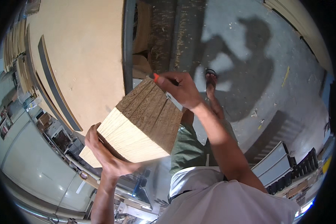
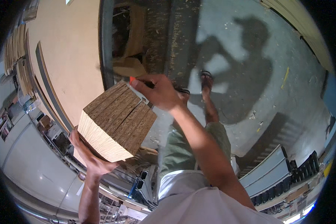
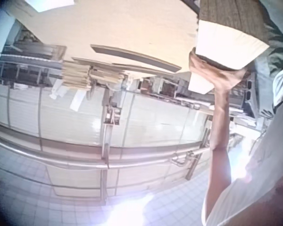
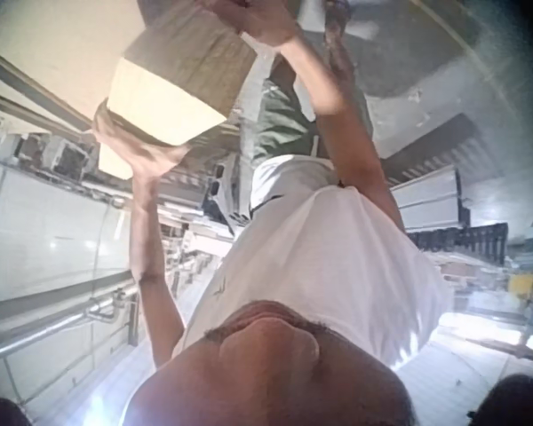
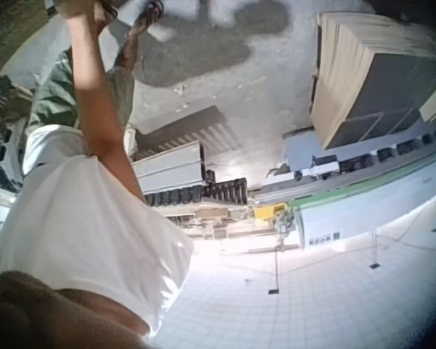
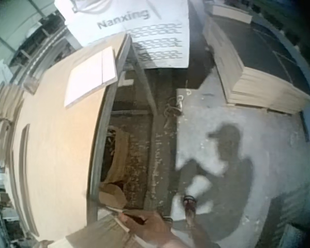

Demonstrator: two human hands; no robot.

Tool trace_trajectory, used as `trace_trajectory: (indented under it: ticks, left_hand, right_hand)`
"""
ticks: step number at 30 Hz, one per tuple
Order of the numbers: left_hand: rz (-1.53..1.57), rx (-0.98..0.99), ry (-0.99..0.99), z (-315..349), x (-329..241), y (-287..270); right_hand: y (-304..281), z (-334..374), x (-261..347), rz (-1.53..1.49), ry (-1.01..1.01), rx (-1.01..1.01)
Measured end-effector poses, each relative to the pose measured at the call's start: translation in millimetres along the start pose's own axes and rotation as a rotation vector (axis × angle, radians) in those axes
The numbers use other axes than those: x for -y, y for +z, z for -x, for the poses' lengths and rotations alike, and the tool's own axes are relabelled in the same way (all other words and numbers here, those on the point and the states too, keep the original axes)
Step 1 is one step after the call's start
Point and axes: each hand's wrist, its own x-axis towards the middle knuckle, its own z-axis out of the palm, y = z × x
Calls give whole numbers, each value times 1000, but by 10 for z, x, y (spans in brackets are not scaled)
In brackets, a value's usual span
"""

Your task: Trim and organize wood panels using a utility knife in a furniture manufacturing facility.

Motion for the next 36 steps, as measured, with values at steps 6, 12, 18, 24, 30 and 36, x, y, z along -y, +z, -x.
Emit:
trace_trajectory:
  ticks: [6,12,18,24,30,36]
  left_hand:
    - [38,23,-109,80,57,-30]
    - [91,26,-135,109,78,8]
    - [123,17,-136,192,119,-16]
    - [110,6,-103,119,102,-12]
    - [108,-16,-125,139,140,32]
    - [38,-22,-136,120,91,31]
  right_hand:
    - [110,-229,281,-531,353,161]
    - [-201,23,203,-565,458,31]
    - [-113,428,123,-511,551,118]
    - [-345,352,362,-597,533,-154]
    - [-508,795,297,142,277,-28]
    - [-508,1163,174,240,53,100]
